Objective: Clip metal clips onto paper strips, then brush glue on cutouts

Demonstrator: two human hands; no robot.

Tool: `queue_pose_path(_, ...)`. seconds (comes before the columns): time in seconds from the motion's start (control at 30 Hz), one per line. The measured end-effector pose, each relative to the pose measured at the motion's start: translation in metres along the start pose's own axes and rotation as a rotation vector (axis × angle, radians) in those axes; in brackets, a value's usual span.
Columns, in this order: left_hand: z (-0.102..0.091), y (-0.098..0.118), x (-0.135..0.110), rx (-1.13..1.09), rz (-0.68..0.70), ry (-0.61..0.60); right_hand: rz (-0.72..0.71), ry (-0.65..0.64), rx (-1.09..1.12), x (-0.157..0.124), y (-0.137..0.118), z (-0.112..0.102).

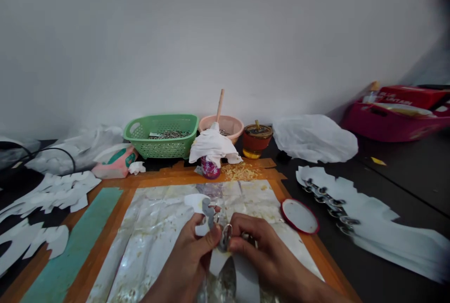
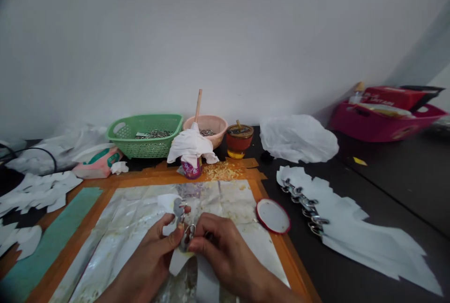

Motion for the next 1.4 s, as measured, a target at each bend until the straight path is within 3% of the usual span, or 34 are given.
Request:
queue_pose_path(0.2,0.000,0.002,0.009,-0.068,-0.011,0.018,0.118,0.009,0.156,0.006,0.012,-0.005)
queue_pose_path(0.3,-0.001,0.004,0.008,0.026,0.035,-0.015,0.160,0.033,0.195,0.004,0.016,-0.004)
queue_pose_path(0.43,0.000,0.007,0.002,0.192,0.110,-0.046,0.229,-0.023,0.293,0.004,0.020,0.004)
queue_pose_path(0.57,0.000,0.012,0.001,0.179,0.139,-0.038,0.239,-0.084,0.322,0.004,0.017,0.008)
queue_pose_path(0.77,0.001,0.019,0.003,0.158,0.145,0.048,0.271,-0.024,0.365,0.002,0.013,-0.002)
queue_pose_path(1.0,0.005,0.021,0.001,0.118,0.138,0.120,0.395,-0.029,0.503,0.007,0.030,-0.001)
queue_pose_path(1.13,0.005,0.013,-0.001,0.002,0.088,0.207,0.356,-0.028,0.546,0.007,0.027,0.002)
queue_pose_path(1.3,0.005,0.004,-0.001,-0.191,0.033,0.088,0.359,-0.001,0.558,0.004,0.018,0.000)
queue_pose_path(1.4,0.003,0.006,-0.001,-0.117,0.075,0.067,0.429,0.023,0.615,0.003,0.021,-0.001)
Point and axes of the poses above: each hand's wrist, its own x-axis towards the middle knuckle, its own z-axis out of the palm, y = z × x, the point moved 3 cm from there along x, towards the middle knuckle, and after that the axes turned 11 degrees about z, right-handed, at the moved point
